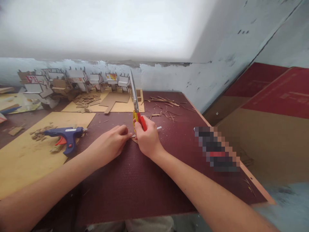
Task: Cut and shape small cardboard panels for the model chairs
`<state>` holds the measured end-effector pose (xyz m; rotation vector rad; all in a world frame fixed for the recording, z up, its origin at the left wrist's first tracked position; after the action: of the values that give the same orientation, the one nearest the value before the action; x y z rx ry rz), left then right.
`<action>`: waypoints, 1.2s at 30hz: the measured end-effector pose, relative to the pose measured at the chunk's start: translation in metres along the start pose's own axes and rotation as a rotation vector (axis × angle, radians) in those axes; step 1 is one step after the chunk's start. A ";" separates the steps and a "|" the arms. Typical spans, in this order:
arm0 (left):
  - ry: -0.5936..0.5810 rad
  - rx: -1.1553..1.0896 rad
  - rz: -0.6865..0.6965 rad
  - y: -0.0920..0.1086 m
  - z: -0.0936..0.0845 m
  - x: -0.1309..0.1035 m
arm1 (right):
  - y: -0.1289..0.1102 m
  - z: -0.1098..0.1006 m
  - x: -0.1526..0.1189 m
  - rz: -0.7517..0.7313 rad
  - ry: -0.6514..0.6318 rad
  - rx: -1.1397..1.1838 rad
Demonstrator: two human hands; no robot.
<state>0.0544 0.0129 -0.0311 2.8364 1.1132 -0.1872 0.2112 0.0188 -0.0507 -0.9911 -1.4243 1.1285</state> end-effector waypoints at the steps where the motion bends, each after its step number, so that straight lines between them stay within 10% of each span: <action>1: 0.019 -0.013 0.001 -0.001 0.001 0.000 | 0.000 0.000 0.000 -0.002 0.003 0.014; 25: 0.083 -0.026 -0.009 -0.011 0.008 0.009 | 0.017 -0.002 0.038 -0.009 -0.013 0.215; 36: 0.127 -0.157 0.101 0.008 0.003 -0.003 | -0.066 -0.036 0.011 -0.071 0.062 0.165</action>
<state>0.0571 0.0045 -0.0335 2.7864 0.9564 0.0847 0.2446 0.0195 0.0177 -0.8455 -1.2858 1.1341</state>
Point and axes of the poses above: each hand's wrist, its own x-axis towards the middle knuckle, its own z-axis out of the palm, y = z × x, the point moved 2 cm from there along x, towards the middle knuckle, and after that the axes turned 12 degrees about -y, right-handed, at the moved point
